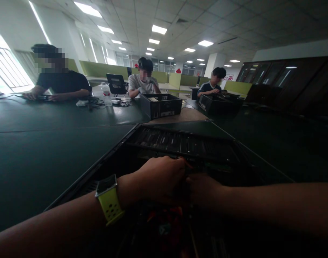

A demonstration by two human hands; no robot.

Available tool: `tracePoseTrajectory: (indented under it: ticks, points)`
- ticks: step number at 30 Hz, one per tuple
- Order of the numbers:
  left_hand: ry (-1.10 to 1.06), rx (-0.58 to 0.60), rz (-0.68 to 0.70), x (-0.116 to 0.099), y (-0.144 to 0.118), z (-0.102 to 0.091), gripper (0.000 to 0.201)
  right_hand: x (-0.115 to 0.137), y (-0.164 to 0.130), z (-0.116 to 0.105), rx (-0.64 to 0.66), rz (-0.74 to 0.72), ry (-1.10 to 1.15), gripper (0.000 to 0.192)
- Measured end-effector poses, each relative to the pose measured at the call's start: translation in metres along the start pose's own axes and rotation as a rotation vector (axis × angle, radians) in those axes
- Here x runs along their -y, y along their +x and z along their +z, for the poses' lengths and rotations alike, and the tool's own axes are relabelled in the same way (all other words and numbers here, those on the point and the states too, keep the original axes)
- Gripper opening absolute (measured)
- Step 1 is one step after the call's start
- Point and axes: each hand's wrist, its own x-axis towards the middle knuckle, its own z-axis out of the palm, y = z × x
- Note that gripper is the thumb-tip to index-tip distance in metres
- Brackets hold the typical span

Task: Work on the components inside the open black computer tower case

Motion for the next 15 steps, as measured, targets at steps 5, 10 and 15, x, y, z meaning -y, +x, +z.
tracePoseTrajectory:
  ticks: [5,10,15]
  points:
    - [-0.088,0.037,0.051,-0.001,-0.005,-0.009,0.022,0.01,-0.01,-0.044,-0.096,-0.17,0.126,0.027]
    - [-0.152,-0.012,0.007,-0.001,-0.006,-0.013,0.025,0.028,-0.014,-0.055,-0.072,-0.221,0.508,0.046]
    - [-0.113,0.021,-0.002,0.005,-0.002,-0.005,0.021,0.022,0.0,-0.048,-0.044,-0.22,0.586,0.043]
